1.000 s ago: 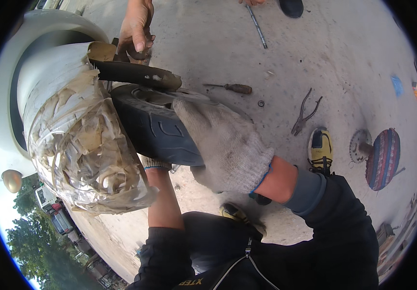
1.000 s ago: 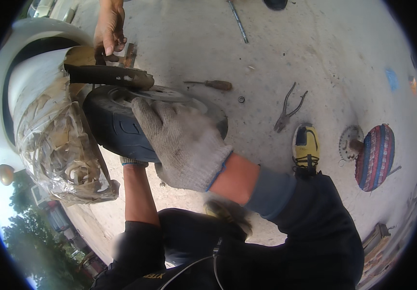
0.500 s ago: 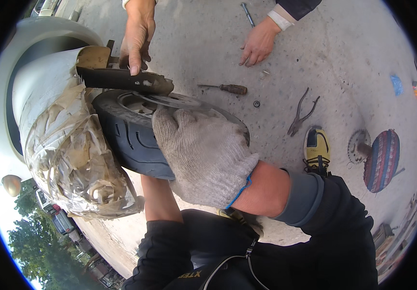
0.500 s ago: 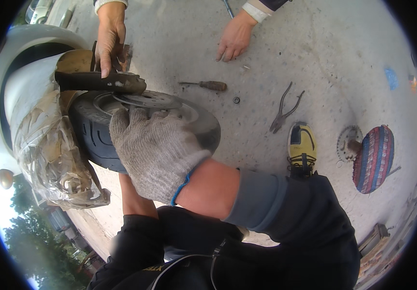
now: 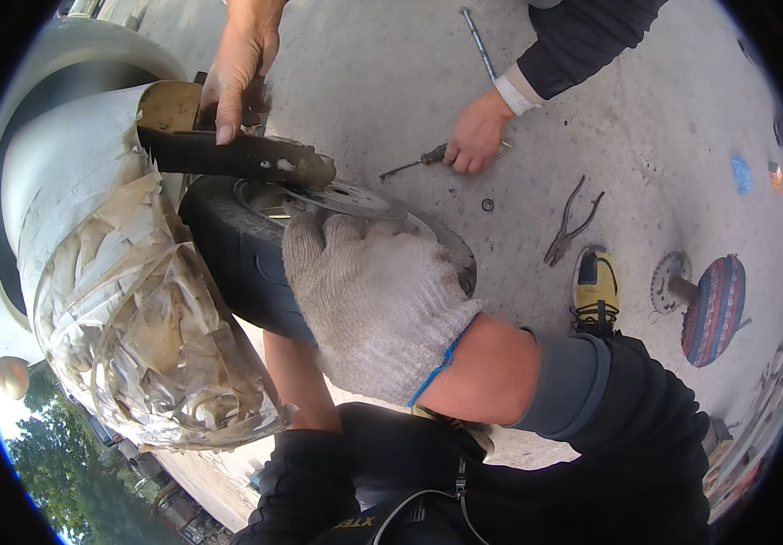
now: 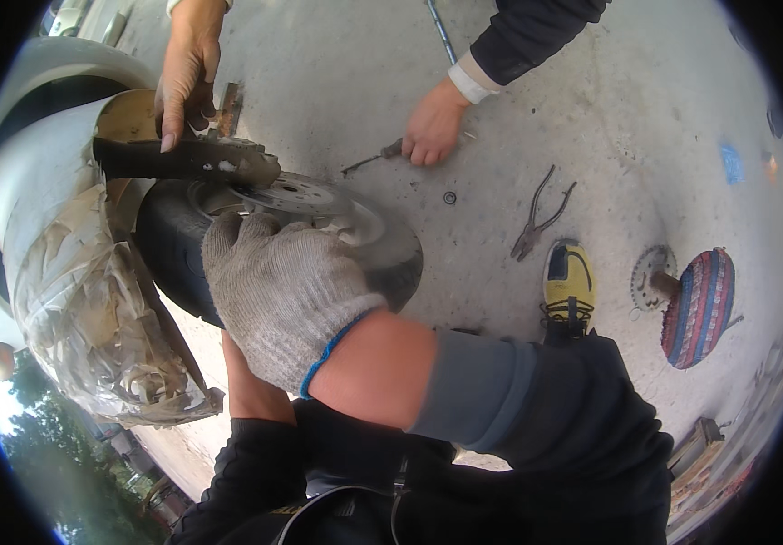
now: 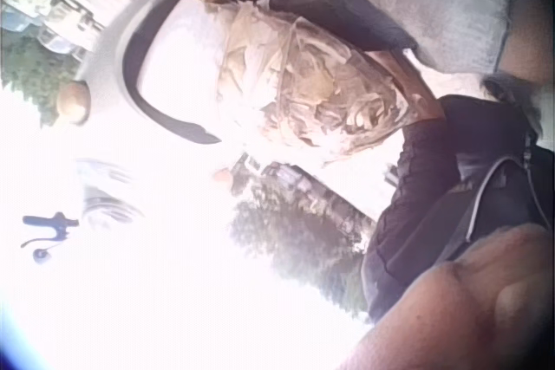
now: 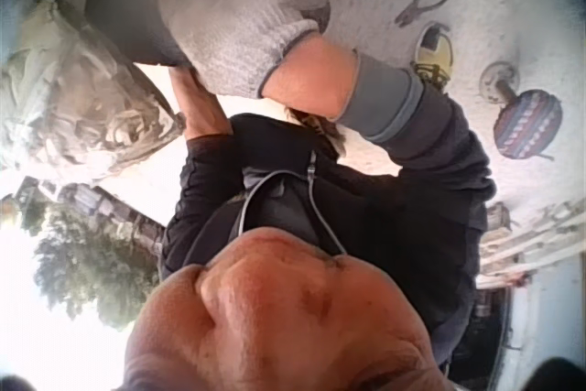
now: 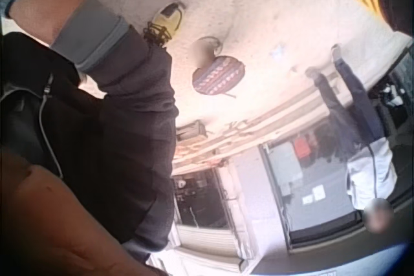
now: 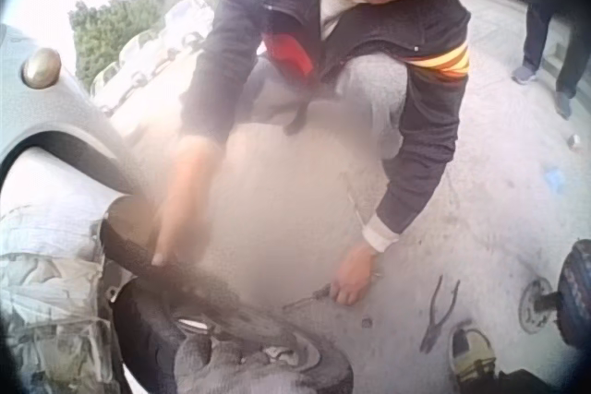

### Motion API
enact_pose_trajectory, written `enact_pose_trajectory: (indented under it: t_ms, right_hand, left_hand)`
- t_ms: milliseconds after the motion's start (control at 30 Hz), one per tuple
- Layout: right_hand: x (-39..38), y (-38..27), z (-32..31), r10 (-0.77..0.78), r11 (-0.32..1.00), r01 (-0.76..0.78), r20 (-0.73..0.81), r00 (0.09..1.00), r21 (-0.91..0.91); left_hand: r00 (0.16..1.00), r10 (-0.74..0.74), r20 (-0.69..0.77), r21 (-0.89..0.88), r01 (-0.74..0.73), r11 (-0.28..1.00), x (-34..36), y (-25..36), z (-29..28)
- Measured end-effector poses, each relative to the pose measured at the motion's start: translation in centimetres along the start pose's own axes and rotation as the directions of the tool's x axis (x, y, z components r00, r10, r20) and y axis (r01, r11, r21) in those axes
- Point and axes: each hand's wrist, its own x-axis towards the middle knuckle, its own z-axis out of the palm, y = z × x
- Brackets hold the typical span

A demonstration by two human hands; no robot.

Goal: The person removes the front wheel of a motorcycle, detaches the brake caliper, and uses a hammer to tap a component on the wheel hub. The wheel is set aside and the caliper is held for inspection.

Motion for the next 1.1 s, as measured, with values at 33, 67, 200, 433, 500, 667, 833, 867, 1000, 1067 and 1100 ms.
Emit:
enact_pose_trajectory:
  t_ms: [33, 67, 200, 433, 500, 667, 833, 867, 1000, 1067, 1100]
  right_hand:
    - [0.0, -0.1, 0.1, 0.000, 1.000, -0.001, 0.036, 0.999, 0.021]
    - [0.0, 0.0, 0.2, -0.016, 0.998, 0.014, 0.039, 0.999, 0.060]
    - [-1.3, 1.7, 0.9, -0.057, 0.975, 0.065, -0.043, 0.997, 0.214]
    - [-2.3, 4.6, 0.8, -0.109, 0.934, 0.120, -0.050, 0.993, 0.337]
    - [-2.4, 3.8, 0.2, -0.079, 0.946, 0.056, 0.059, 0.995, 0.320]
    - [-2.5, 0.1, 1.3, -0.123, 0.945, 0.152, -0.116, 0.986, 0.288]
    - [-3.1, -0.2, 3.0, -0.107, 0.984, 0.096, 0.064, 0.992, 0.151]
    - [-3.2, -0.4, 3.2, -0.113, 0.976, 0.103, 0.044, 0.993, 0.191]
    - [-3.9, -2.4, 4.1, -0.046, 0.964, 0.006, 0.141, 0.989, 0.267]
    - [-4.0, -3.6, 4.5, -0.036, 0.982, 0.015, 0.110, 0.993, 0.188]
    - [-4.1, -3.8, 4.7, -0.015, 0.972, -0.001, 0.064, 0.998, 0.234]
  left_hand:
    - [1.000, -0.003, -0.003, 0.000, 0.003, 1.000, 0.0, 0.1, -0.1]
    - [1.000, -0.005, -0.006, 0.003, 0.005, 1.000, 0.0, 0.1, -0.1]
    - [1.000, 0.005, 0.002, -0.002, -0.005, 1.000, 0.1, 0.9, -0.5]
    - [1.000, 0.010, -0.004, -0.001, -0.010, 1.000, -1.1, 1.2, -1.6]
    - [1.000, 0.008, -0.004, -0.004, -0.008, 1.000, -1.4, 1.2, -1.7]
    - [0.999, 0.005, -0.032, 0.010, -0.005, 1.000, -2.2, 1.0, -1.7]
    - [0.999, 0.004, -0.050, -0.011, -0.004, 1.000, -2.7, 0.8, -2.4]
    - [0.999, 0.004, -0.053, -0.011, -0.004, 1.000, -2.6, 0.8, -2.5]
    - [0.998, 0.010, -0.056, -0.003, -0.010, 1.000, -2.6, 1.1, -2.9]
    - [0.998, 0.012, -0.057, 0.001, -0.012, 1.000, -2.6, 1.4, -3.0]
    - [0.998, 0.012, -0.057, 0.004, -0.012, 1.000, -2.7, 1.5, -3.1]
